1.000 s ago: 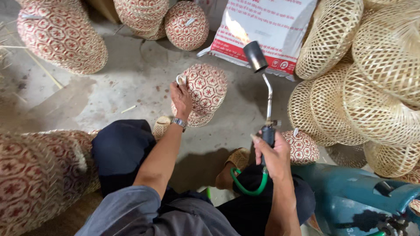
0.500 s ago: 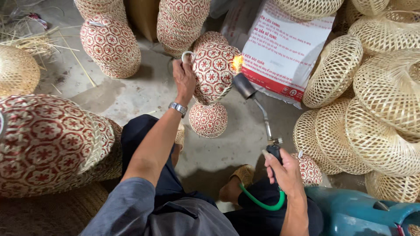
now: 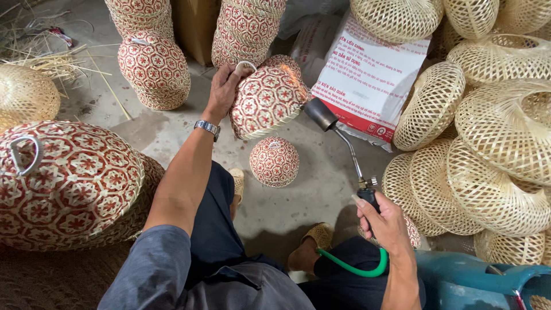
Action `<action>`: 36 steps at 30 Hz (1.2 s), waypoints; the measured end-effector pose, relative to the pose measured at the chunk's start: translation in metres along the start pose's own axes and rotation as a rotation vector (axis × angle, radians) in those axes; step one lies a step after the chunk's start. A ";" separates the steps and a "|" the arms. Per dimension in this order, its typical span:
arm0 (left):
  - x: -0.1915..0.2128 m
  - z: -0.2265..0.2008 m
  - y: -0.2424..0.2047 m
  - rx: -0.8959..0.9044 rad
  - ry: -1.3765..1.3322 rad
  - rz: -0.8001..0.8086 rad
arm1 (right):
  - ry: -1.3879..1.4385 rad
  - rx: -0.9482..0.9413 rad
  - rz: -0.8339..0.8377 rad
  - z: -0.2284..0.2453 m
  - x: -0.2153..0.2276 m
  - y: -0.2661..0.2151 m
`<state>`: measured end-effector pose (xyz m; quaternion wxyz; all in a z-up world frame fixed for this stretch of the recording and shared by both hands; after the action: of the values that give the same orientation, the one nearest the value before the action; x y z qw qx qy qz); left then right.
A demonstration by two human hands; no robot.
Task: The person sits on the floor and uses a handheld blowtorch to apply flame to the surface of woven baskets. They pick up individual baskets, rotate them to expose different areas to the flame, and then place them back into a stack. The process is repeated for multiple baskets.
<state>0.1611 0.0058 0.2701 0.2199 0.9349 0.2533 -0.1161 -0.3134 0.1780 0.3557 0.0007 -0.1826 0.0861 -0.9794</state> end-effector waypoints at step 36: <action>-0.033 0.075 -0.019 -0.218 0.546 0.411 | 0.011 0.154 -0.041 0.032 -0.058 0.024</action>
<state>0.1152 -0.0284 0.2086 0.2613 0.9339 0.1203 0.2122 -0.2487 0.1507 0.3608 -0.0058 -0.1782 0.0070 -0.9840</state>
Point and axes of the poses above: each hand's wrist, its own y-axis towards the middle knuckle, its own x-axis out of the back of the hand, z = x × y, the point moved 2 cm from there along y, towards the middle knuckle, and after that the axes turned 14 degrees about -z, right-handed, at the moved point
